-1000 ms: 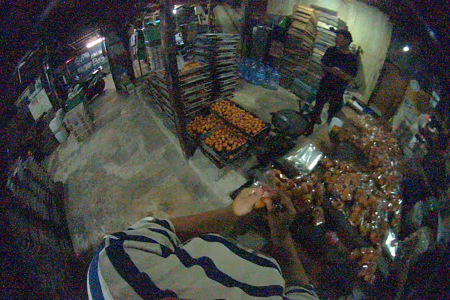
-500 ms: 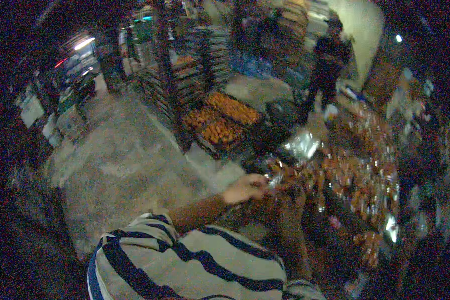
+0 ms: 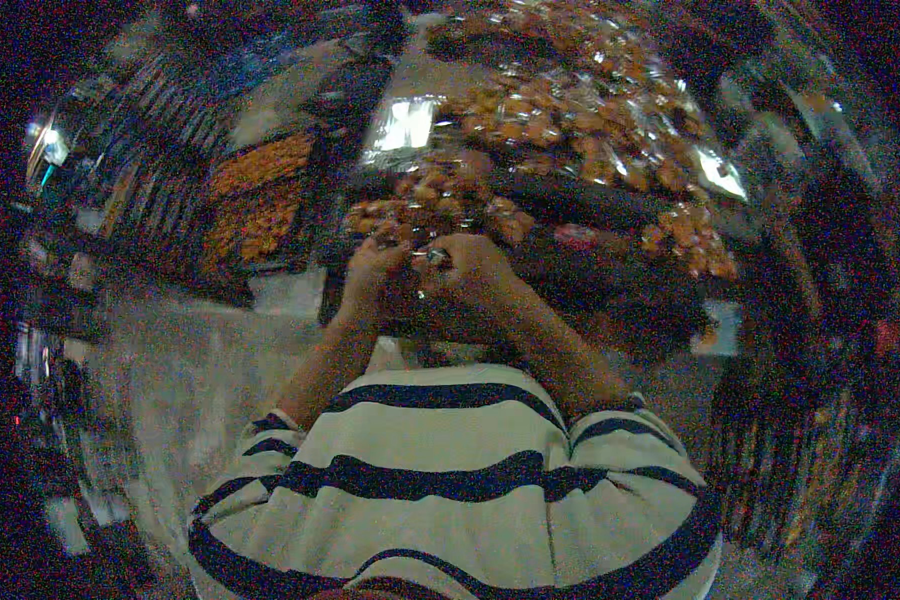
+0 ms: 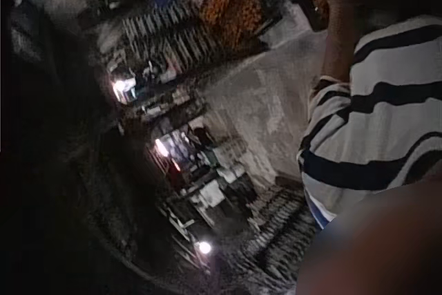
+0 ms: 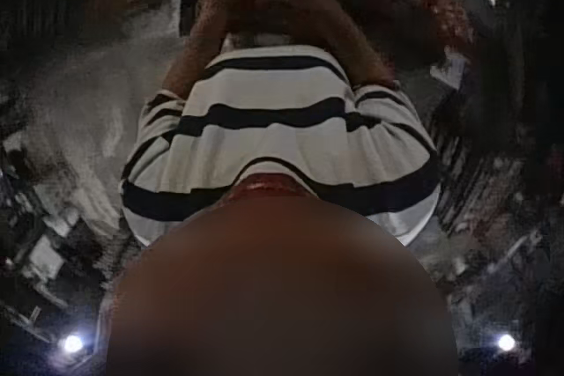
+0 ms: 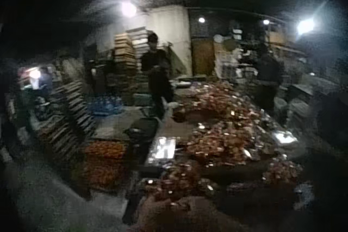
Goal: The person places small round pastries into clear plastic bags and ties them with red twist ties. They repeatedly pick up pastries, fill bags, and secure the tops, working at a table with many pastries and packaging materials.
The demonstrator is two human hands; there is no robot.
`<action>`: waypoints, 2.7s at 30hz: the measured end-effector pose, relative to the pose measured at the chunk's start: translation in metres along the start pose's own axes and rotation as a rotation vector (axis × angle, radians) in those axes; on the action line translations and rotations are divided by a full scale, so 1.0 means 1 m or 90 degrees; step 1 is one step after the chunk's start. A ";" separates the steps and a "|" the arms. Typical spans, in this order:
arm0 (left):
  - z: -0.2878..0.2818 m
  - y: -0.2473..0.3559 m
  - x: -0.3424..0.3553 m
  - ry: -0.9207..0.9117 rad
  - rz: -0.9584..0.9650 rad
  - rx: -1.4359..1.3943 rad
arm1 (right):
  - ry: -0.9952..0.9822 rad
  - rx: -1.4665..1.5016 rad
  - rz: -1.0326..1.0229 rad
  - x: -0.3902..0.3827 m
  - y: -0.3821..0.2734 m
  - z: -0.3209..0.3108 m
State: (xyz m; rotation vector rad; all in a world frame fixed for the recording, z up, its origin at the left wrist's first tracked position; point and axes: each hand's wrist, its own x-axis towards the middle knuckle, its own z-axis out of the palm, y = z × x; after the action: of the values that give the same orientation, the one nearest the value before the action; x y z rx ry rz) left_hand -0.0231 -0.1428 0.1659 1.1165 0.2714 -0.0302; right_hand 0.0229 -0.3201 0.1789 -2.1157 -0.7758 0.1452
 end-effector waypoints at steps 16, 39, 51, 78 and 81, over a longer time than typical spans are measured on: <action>0.020 -0.065 0.114 -0.105 -0.143 0.173 | 0.108 -0.462 0.331 -0.028 0.305 -0.092; 0.004 0.008 -0.017 -0.142 0.170 0.529 | -0.102 0.224 0.029 -0.022 0.021 -0.023; 0.012 0.007 -0.056 -0.021 0.307 0.523 | 0.202 -0.011 -0.176 -0.007 -0.037 0.012; -0.033 0.009 0.067 0.028 0.281 0.496 | 0.387 0.163 -0.010 0.084 0.175 -0.113; 0.009 0.030 0.059 0.005 0.330 0.478 | 0.210 0.323 -0.196 0.060 0.064 -0.078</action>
State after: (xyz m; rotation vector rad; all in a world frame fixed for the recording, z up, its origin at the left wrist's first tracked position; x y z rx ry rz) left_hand 0.0403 -0.1307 0.1823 1.9056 -0.0439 0.3599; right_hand 0.1303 -0.3674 0.1891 -1.4746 -0.7598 -0.1561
